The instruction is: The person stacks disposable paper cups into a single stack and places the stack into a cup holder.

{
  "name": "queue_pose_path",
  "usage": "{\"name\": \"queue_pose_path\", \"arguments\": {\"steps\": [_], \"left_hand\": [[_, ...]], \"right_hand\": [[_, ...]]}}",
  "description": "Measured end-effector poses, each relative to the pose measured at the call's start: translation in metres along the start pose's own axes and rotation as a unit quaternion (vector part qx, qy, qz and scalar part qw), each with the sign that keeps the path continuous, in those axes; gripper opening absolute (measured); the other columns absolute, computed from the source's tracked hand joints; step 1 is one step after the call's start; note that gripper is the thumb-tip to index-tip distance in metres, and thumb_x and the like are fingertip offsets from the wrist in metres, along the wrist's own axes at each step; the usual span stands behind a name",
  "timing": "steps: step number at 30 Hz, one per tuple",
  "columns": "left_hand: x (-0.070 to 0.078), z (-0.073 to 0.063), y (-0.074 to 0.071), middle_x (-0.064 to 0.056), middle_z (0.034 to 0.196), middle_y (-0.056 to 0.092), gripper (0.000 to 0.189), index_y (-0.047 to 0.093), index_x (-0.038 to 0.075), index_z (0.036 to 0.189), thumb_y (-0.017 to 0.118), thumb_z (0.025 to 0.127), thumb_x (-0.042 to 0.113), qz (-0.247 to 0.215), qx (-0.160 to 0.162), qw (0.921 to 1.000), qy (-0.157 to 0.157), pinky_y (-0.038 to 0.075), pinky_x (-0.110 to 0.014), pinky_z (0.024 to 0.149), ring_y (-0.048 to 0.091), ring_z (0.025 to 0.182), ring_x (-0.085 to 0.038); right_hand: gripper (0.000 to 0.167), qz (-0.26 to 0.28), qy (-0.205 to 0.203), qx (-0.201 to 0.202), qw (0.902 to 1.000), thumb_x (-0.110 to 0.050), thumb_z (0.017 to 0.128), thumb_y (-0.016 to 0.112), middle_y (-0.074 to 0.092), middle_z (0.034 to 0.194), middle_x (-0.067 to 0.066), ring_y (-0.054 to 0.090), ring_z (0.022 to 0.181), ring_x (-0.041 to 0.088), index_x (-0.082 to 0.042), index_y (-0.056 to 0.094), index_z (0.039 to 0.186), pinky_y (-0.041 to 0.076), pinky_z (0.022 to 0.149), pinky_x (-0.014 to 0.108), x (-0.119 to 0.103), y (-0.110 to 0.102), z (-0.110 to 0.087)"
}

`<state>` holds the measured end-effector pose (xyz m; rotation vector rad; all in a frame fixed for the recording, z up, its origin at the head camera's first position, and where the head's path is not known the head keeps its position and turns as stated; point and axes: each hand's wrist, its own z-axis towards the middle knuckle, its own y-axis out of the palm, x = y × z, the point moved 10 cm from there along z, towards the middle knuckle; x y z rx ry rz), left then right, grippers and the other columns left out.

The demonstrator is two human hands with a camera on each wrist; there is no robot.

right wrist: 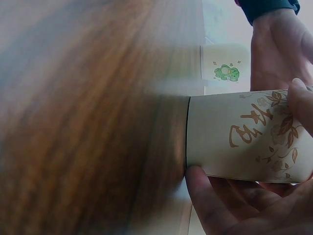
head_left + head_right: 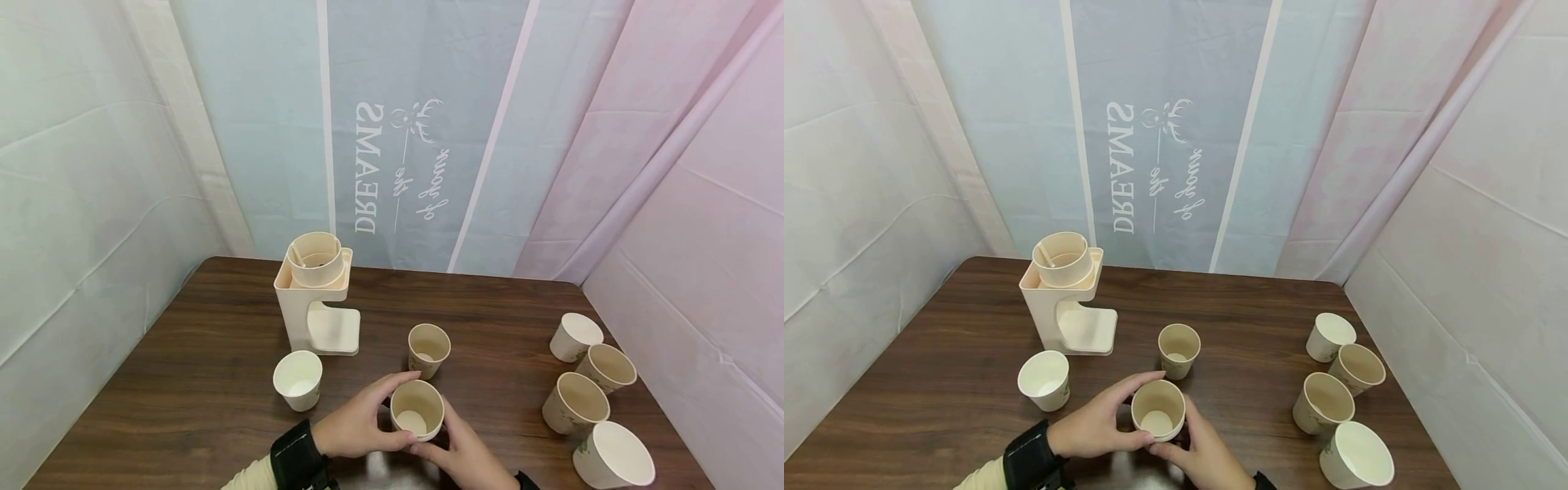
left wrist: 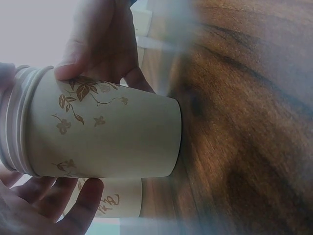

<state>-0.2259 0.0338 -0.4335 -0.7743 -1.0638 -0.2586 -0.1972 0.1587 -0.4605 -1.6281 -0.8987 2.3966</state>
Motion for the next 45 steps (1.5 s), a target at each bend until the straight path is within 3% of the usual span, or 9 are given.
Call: {"name": "queue_pose_path", "arguments": {"steps": [7, 12, 16, 23, 27, 32, 37, 42, 45], "left_hand": [[-0.001, -0.002, -0.001, -0.007, 0.154, 0.044, 0.082, 0.034, 0.018, 0.157, 0.08, 0.089, 0.031, -0.003, 0.005, 1.0, -0.006, 0.037, -0.04, 0.114, 0.044, 0.138, -0.02], [0.005, -0.002, -0.007, -0.011, 0.15, 0.047, 0.082, 0.034, 0.011, 0.156, 0.08, 0.09, 0.027, -0.018, 0.017, 0.9996, 0.011, 0.043, -0.04, 0.108, 0.051, 0.128, -0.021], [0.016, -0.005, -0.019, -0.009, 0.143, 0.052, 0.073, 0.038, 0.006, 0.153, 0.076, 0.092, 0.018, -0.021, 0.049, 0.9979, 0.038, 0.048, -0.039, 0.104, 0.054, 0.126, -0.025], [0.026, -0.018, -0.045, 0.0, 0.142, 0.054, 0.069, 0.04, 0.018, 0.153, 0.075, 0.094, 0.014, -0.002, 0.1, 0.9939, 0.046, 0.05, -0.04, 0.101, 0.052, 0.13, -0.023], [0.036, -0.031, -0.061, -0.001, 0.144, 0.053, 0.069, 0.04, 0.016, 0.152, 0.075, 0.093, 0.012, 0.027, 0.125, 0.9899, 0.06, 0.05, -0.038, 0.099, 0.053, 0.129, -0.024], [0.046, -0.051, -0.086, -0.005, 0.142, 0.054, 0.07, 0.042, 0.011, 0.151, 0.077, 0.09, 0.006, 0.067, 0.162, 0.9814, 0.079, 0.05, -0.033, 0.097, 0.054, 0.126, -0.022], [0.046, -0.079, -0.116, -0.004, 0.142, 0.055, 0.076, 0.043, 0.01, 0.15, 0.079, 0.084, -0.004, 0.092, 0.205, 0.972, 0.068, 0.047, -0.025, 0.1, 0.053, 0.127, -0.018], [0.049, -0.108, -0.147, -0.003, 0.14, 0.056, 0.083, 0.045, 0.005, 0.149, 0.08, 0.076, -0.013, 0.141, 0.264, 0.9514, 0.072, 0.041, -0.017, 0.1, 0.052, 0.124, -0.01], [0.048, -0.124, -0.165, 0.0, 0.141, 0.056, 0.086, 0.046, 0.004, 0.149, 0.08, 0.073, -0.017, 0.153, 0.303, 0.9389, 0.057, 0.038, -0.016, 0.101, 0.051, 0.124, -0.006]], "right_hand": [[0.075, 0.004, 0.013, -0.004, 0.9999, -0.03, 0.092, 0.078, 0.053, 0.147, 0.005, 0.05, 0.131, 0.01, -0.019, 0.038, 0.155, 0.039, 0.107, 0.021, 0.0, 0.0, 0.0], [0.076, 0.001, 0.003, -0.002, 1.0, -0.028, 0.092, 0.078, 0.053, 0.147, 0.008, 0.05, 0.131, 0.01, -0.017, 0.037, 0.155, 0.04, 0.107, 0.021, -0.002, -0.001, 0.0], [0.075, -0.005, -0.018, 0.001, 0.9998, -0.025, 0.092, 0.078, 0.055, 0.144, 0.01, 0.051, 0.13, 0.01, -0.014, 0.038, 0.154, 0.041, 0.106, 0.021, -0.005, -0.002, 0.001], [0.073, 0.0, 0.005, 0.005, 1.0, -0.026, 0.09, 0.08, 0.057, 0.142, 0.006, 0.051, 0.129, 0.011, -0.016, 0.041, 0.152, 0.039, 0.107, 0.022, 0.0, -0.002, 0.0], [0.073, 0.0, 0.002, 0.006, 1.0, -0.026, 0.09, 0.08, 0.057, 0.141, 0.008, 0.052, 0.129, 0.011, -0.014, 0.042, 0.151, 0.039, 0.108, 0.021, -0.002, -0.003, 0.0], [0.073, 0.009, 0.009, 0.007, 0.9999, -0.026, 0.09, 0.08, 0.057, 0.141, 0.006, 0.051, 0.13, 0.011, -0.016, 0.042, 0.151, 0.036, 0.109, 0.019, 0.0, -0.002, 0.0], [0.073, 0.02, 0.012, 0.004, 0.9997, -0.025, 0.09, 0.08, 0.058, 0.14, 0.005, 0.051, 0.13, 0.01, -0.016, 0.042, 0.152, 0.035, 0.109, 0.017, 0.001, 0.0, 0.0], [0.073, 0.018, 0.004, 0.008, 0.9998, -0.024, 0.09, 0.08, 0.058, 0.139, 0.007, 0.051, 0.128, 0.009, -0.014, 0.042, 0.152, 0.035, 0.109, 0.018, -0.001, -0.002, -0.001], [0.073, 0.017, 0.0, 0.008, 0.9998, -0.024, 0.09, 0.08, 0.058, 0.139, 0.007, 0.052, 0.128, 0.009, -0.014, 0.041, 0.152, 0.036, 0.109, 0.018, -0.002, -0.002, -0.001]]}}
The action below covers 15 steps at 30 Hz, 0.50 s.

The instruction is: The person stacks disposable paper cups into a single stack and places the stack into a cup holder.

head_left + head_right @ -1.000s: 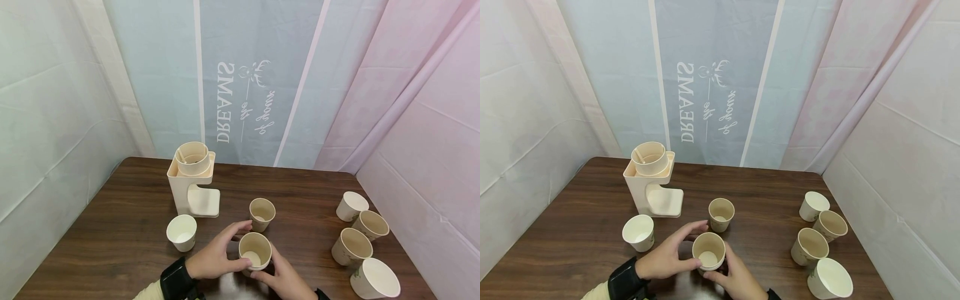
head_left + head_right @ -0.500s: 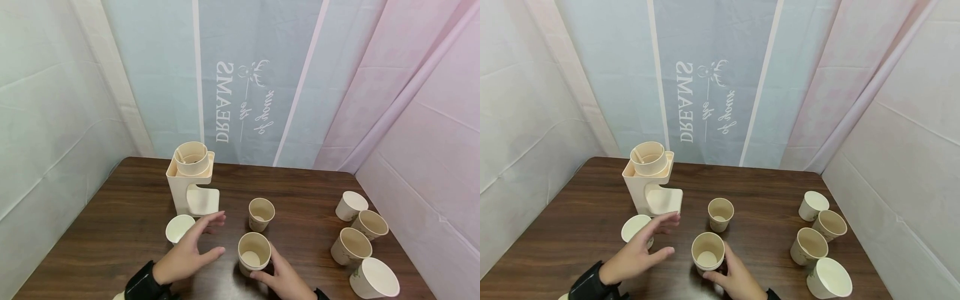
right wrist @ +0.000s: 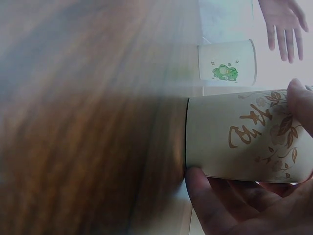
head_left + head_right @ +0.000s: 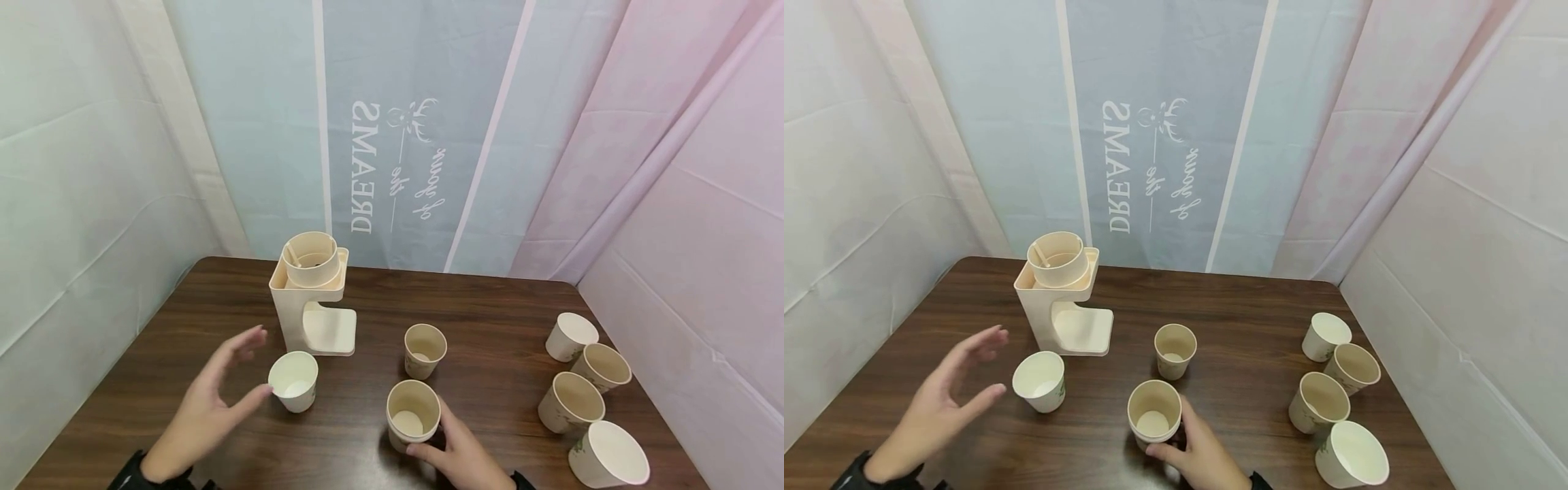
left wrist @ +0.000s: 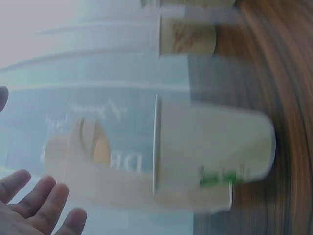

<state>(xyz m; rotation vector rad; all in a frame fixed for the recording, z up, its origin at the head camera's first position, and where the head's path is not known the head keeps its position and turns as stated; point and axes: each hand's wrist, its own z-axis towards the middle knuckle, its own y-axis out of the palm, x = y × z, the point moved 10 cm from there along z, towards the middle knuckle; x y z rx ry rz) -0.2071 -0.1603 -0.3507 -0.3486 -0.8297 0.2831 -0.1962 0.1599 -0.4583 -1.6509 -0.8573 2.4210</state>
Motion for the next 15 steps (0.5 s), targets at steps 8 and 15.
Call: {"name": "queue_pose_path", "arguments": {"steps": [8, 15], "left_hand": [[-0.027, -0.013, -0.024, 0.006, 0.146, 0.049, 0.085, 0.044, 0.01, 0.152, 0.081, 0.078, -0.009, 0.052, 0.023, 0.9957, -0.073, 0.033, -0.011, 0.103, 0.043, 0.132, 0.0], [-0.062, -0.031, -0.014, -0.022, 0.146, 0.046, 0.087, 0.036, 0.005, 0.154, 0.085, 0.083, 0.009, 0.079, 0.003, 0.9842, -0.158, 0.027, -0.003, 0.094, 0.042, 0.131, -0.016]], "right_hand": [[0.075, -0.014, -0.006, 0.001, 0.9999, -0.024, 0.089, 0.081, 0.059, 0.139, 0.009, 0.051, 0.128, 0.009, -0.012, 0.041, 0.152, 0.037, 0.108, 0.019, 0.0, -0.001, -0.001], [0.073, -0.02, -0.01, -0.002, 0.9997, -0.025, 0.089, 0.081, 0.059, 0.138, 0.008, 0.052, 0.127, 0.01, -0.013, 0.042, 0.15, 0.038, 0.107, 0.02, 0.001, 0.0, 0.0]]}}
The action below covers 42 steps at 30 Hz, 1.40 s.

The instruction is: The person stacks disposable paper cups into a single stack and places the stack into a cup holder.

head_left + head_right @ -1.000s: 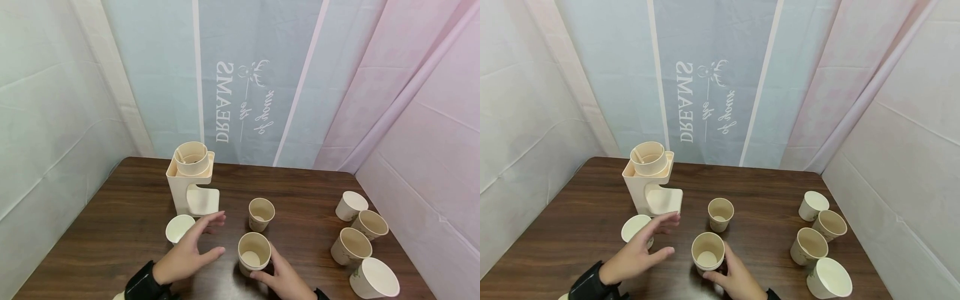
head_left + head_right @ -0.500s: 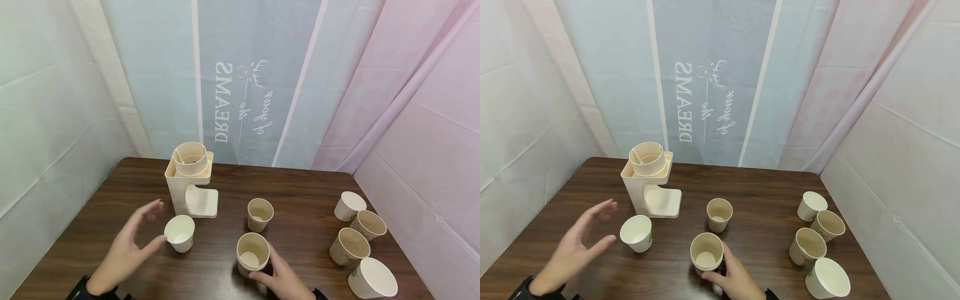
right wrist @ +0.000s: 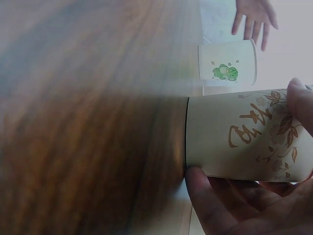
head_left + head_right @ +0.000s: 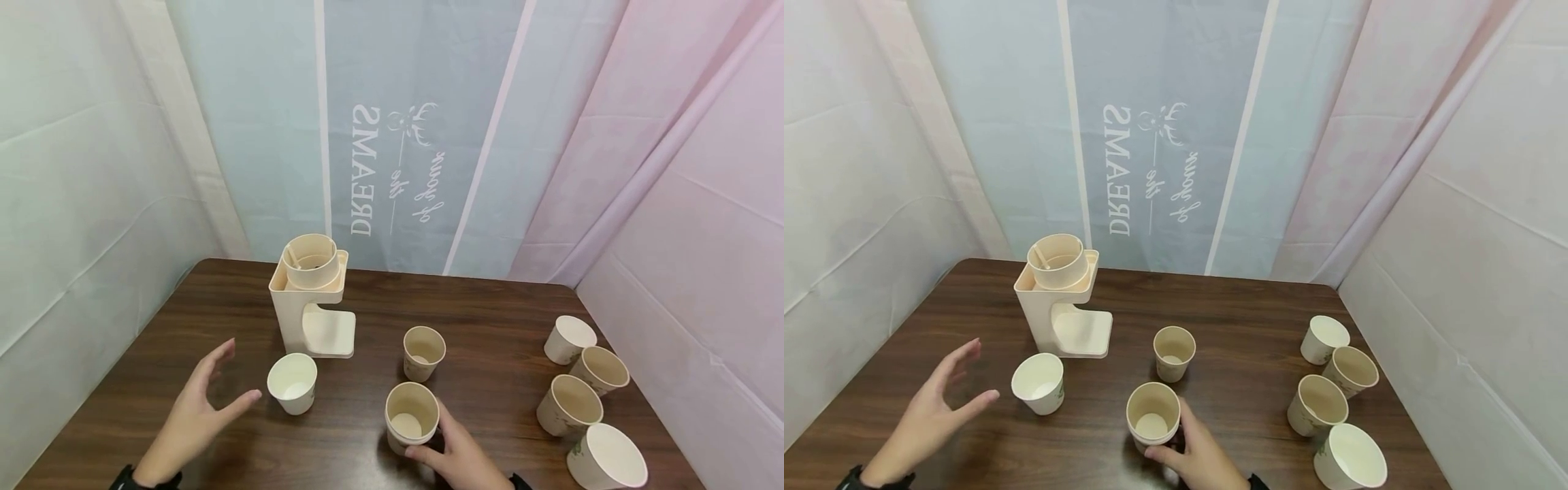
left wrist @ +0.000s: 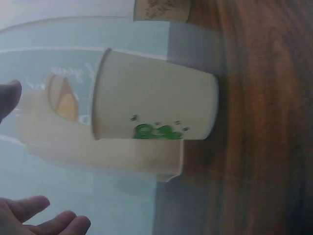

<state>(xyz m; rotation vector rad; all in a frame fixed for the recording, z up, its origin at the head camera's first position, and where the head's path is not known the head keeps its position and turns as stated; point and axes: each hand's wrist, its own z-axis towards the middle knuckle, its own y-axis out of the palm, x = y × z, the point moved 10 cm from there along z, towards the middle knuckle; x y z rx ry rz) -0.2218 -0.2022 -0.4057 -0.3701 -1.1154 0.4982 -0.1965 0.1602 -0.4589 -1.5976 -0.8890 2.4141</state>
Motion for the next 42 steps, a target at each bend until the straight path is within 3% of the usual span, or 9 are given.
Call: {"name": "queue_pose_path", "arguments": {"steps": [4, 6, 11, 14, 23, 27, 37, 42], "left_hand": [[-0.011, -0.003, 0.009, -0.027, 0.145, 0.046, 0.089, 0.034, 0.001, 0.153, 0.086, 0.083, 0.014, -0.001, -0.015, 0.9995, -0.028, 0.028, -0.002, 0.092, 0.045, 0.127, -0.035], [-0.012, -0.004, 0.014, -0.026, 0.144, 0.048, 0.088, 0.036, 0.0, 0.152, 0.087, 0.082, 0.015, 0.001, -0.018, 0.9994, -0.029, 0.03, -0.003, 0.092, 0.047, 0.126, -0.029], [-0.012, -0.005, 0.024, -0.023, 0.14, 0.054, 0.088, 0.041, 0.002, 0.149, 0.09, 0.078, 0.014, 0.002, -0.017, 0.9998, -0.008, 0.036, -0.005, 0.091, 0.047, 0.121, -0.001], [-0.011, -0.005, 0.03, -0.022, 0.139, 0.055, 0.088, 0.043, 0.004, 0.149, 0.091, 0.076, 0.011, -0.002, -0.019, 0.9998, 0.005, 0.04, -0.009, 0.091, 0.046, 0.12, 0.006], [-0.007, -0.001, 0.047, -0.017, 0.139, 0.058, 0.081, 0.045, 0.007, 0.148, 0.089, 0.08, 0.016, -0.021, -0.058, 0.9981, -0.003, 0.052, -0.025, 0.09, 0.05, 0.121, 0.003], [-0.009, -0.001, 0.053, -0.014, 0.136, 0.06, 0.079, 0.045, 0.007, 0.148, 0.088, 0.082, 0.019, -0.028, -0.073, 0.9968, -0.016, 0.053, -0.027, 0.09, 0.05, 0.118, 0.005], [-0.006, 0.002, 0.056, -0.008, 0.133, 0.062, 0.067, 0.053, 0.004, 0.141, 0.086, 0.084, 0.018, -0.054, -0.083, 0.9951, -0.008, 0.055, -0.028, 0.087, 0.056, 0.114, -0.002], [-0.008, 0.003, 0.059, -0.009, 0.131, 0.062, 0.071, 0.051, 0.002, 0.142, 0.087, 0.082, 0.016, -0.055, -0.087, 0.9946, -0.014, 0.055, -0.028, 0.086, 0.057, 0.111, -0.003]], "right_hand": [[0.073, 0.007, 0.016, -0.004, 0.9998, -0.026, 0.089, 0.081, 0.06, 0.137, 0.005, 0.053, 0.126, 0.01, -0.015, 0.043, 0.15, 0.039, 0.107, 0.02, 0.004, 0.002, 0.0], [0.073, 0.012, 0.028, -0.006, 0.9995, -0.028, 0.089, 0.081, 0.059, 0.138, 0.003, 0.053, 0.127, 0.009, -0.017, 0.043, 0.15, 0.038, 0.108, 0.02, 0.007, 0.003, 0.0], [0.075, 0.015, 0.043, -0.008, 0.9989, -0.029, 0.089, 0.081, 0.057, 0.142, 0.002, 0.051, 0.129, 0.01, -0.017, 0.042, 0.152, 0.037, 0.109, 0.02, 0.011, 0.003, 0.001], [0.076, 0.016, 0.047, -0.009, 0.9987, -0.029, 0.089, 0.081, 0.056, 0.142, 0.003, 0.051, 0.13, 0.01, -0.017, 0.041, 0.152, 0.036, 0.109, 0.02, 0.011, 0.003, 0.001], [0.074, 0.019, 0.037, -0.012, 0.9991, -0.029, 0.09, 0.08, 0.057, 0.142, 0.006, 0.05, 0.13, 0.011, -0.015, 0.041, 0.152, 0.036, 0.109, 0.02, 0.006, 0.002, 0.001], [0.074, 0.014, 0.022, -0.011, 0.9996, -0.027, 0.09, 0.079, 0.057, 0.141, 0.008, 0.05, 0.13, 0.011, -0.013, 0.041, 0.152, 0.037, 0.109, 0.02, 0.003, 0.001, 0.001], [0.074, 0.017, 0.026, -0.009, 0.9995, -0.027, 0.09, 0.08, 0.056, 0.142, 0.009, 0.05, 0.13, 0.011, -0.012, 0.041, 0.151, 0.036, 0.109, 0.019, 0.004, 0.001, 0.0], [0.073, 0.024, 0.032, -0.01, 0.9991, -0.028, 0.09, 0.079, 0.057, 0.142, 0.008, 0.05, 0.13, 0.01, -0.014, 0.041, 0.151, 0.036, 0.109, 0.019, 0.004, 0.001, 0.001]]}}
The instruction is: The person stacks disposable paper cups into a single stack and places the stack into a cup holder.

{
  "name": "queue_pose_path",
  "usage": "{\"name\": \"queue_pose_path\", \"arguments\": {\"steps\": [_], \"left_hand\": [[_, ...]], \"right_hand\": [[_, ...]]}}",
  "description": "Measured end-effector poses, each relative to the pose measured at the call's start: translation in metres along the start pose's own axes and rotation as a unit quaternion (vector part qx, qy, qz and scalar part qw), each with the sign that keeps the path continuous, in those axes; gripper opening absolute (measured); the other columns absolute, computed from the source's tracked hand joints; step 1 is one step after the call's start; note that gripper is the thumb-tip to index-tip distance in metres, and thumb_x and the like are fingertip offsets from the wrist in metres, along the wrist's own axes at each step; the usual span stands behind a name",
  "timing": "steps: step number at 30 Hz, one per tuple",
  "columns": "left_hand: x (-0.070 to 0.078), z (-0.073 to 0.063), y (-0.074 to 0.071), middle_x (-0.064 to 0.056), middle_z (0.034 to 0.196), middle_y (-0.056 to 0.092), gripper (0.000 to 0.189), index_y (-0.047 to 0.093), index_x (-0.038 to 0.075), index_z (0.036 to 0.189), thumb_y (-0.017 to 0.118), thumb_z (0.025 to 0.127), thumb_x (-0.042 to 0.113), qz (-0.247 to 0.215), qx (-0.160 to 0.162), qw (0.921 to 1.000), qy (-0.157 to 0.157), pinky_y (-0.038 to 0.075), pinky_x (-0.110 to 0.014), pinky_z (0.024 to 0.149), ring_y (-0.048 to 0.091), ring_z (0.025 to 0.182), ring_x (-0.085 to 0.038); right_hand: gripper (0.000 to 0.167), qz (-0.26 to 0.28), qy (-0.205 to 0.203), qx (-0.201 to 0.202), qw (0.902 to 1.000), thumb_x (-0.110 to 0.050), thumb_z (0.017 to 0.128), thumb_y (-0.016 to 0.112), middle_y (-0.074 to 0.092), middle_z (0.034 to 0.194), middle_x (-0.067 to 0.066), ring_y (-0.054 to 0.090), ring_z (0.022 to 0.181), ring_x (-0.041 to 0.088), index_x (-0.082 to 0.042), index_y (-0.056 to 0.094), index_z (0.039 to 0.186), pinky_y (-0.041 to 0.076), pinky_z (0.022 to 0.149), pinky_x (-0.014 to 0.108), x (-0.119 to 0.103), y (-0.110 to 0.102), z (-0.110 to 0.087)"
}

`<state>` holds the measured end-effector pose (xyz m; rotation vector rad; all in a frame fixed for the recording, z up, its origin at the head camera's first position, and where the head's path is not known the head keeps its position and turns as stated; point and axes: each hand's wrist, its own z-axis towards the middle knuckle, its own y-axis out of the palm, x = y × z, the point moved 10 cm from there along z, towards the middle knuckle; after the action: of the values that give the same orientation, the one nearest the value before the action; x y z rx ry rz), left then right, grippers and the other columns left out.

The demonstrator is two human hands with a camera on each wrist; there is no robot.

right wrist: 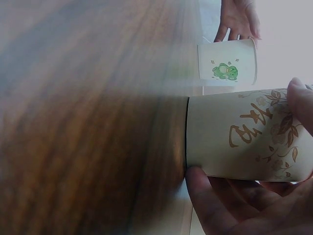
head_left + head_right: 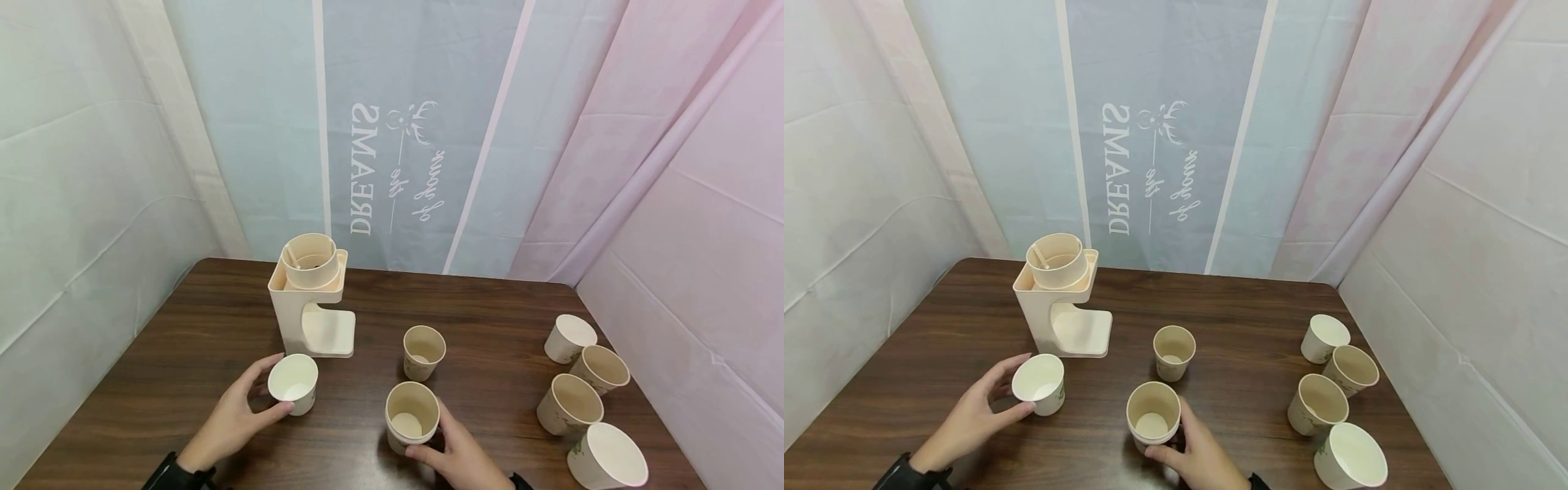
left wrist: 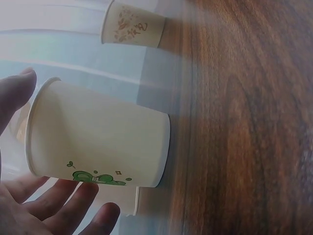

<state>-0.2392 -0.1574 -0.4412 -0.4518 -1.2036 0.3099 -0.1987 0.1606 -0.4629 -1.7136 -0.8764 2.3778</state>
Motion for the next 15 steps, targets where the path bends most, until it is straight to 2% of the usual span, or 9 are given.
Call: {"name": "queue_pose_path", "arguments": {"steps": [4, 11, 15], "left_hand": [[-0.003, 0.003, 0.003, -0.01, 0.132, 0.061, 0.074, 0.05, 0.003, 0.143, 0.088, 0.082, 0.019, 0.008, -0.006, 0.9998, -0.016, 0.055, -0.031, 0.087, 0.057, 0.111, -0.006], [-0.009, 0.008, 0.008, -0.011, 0.135, 0.06, 0.074, 0.049, 0.003, 0.144, 0.087, 0.083, 0.022, 0.007, -0.018, 0.9989, -0.043, 0.054, -0.028, 0.086, 0.058, 0.109, -0.013], [-0.011, 0.01, 0.008, -0.012, 0.134, 0.061, 0.071, 0.051, 0.003, 0.143, 0.086, 0.084, 0.023, 0.0, -0.019, 0.9982, -0.056, 0.054, -0.029, 0.087, 0.058, 0.109, -0.016]], "right_hand": [[0.073, 0.003, 0.004, -0.001, 1.0, -0.028, 0.091, 0.079, 0.057, 0.141, 0.008, 0.051, 0.13, 0.011, -0.013, 0.041, 0.152, 0.036, 0.109, 0.019, 0.001, 0.0, 0.0], [0.077, 0.01, 0.037, -0.002, 0.9993, -0.029, 0.089, 0.081, 0.056, 0.143, 0.004, 0.05, 0.131, 0.009, -0.014, 0.041, 0.153, 0.035, 0.11, 0.019, 0.007, 0.001, -0.001], [0.075, -0.005, 0.009, 0.002, 0.9999, -0.027, 0.09, 0.08, 0.058, 0.14, 0.007, 0.051, 0.129, 0.01, -0.012, 0.041, 0.152, 0.037, 0.109, 0.02, 0.001, 0.0, -0.001]]}}
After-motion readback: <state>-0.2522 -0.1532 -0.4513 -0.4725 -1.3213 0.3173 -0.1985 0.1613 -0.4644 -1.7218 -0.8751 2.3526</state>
